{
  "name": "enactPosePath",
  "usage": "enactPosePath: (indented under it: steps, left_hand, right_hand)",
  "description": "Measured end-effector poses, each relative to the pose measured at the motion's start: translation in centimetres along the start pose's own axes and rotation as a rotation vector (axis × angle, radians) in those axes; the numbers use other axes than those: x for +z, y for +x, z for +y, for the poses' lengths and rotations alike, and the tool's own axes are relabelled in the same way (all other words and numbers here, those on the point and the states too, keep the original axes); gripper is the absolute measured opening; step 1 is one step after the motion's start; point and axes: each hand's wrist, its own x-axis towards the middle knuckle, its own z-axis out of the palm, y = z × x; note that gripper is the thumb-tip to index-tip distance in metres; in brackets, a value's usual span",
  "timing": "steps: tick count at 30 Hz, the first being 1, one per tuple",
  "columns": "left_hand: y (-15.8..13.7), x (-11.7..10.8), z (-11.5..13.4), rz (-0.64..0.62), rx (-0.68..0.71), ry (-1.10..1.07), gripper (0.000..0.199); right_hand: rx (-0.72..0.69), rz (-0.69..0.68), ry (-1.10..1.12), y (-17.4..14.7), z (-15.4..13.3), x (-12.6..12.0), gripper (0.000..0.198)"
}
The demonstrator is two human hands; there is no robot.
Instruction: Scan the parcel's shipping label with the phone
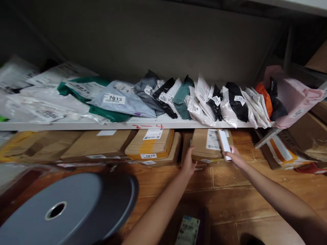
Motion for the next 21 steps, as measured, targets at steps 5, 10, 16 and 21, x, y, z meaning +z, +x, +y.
enactPosePath:
  steps: [5, 10, 16, 21]
  left_hand:
    - [-1.2, -4.0, 2.2, 0.195, -0.004, -0.1, 0.03]
    - [-2.2, -5.1, 0.5, 0.134, -0.059, -0.074, 0.029]
    - [-1.1, -4.4, 0.5, 0.046, -0.084, -0.029, 0.038]
    - [0.1, -5.8, 0.1, 0.076, -0.07, 0.04, 0.039]
  right_hand:
    - [-0.018, -0.039, -0.033, 0.4, -0.2, 5.5, 0.045]
    - [0.062, 0.248, -0.251, 1.3, 1.8, 2.0, 0.065]
    - [0.171, 0.428, -0.441, 4.1, 3.0, -2.5, 0.075]
    - [0.167, 0.393, -0.547, 6.6, 2.4, -1.9, 0.075]
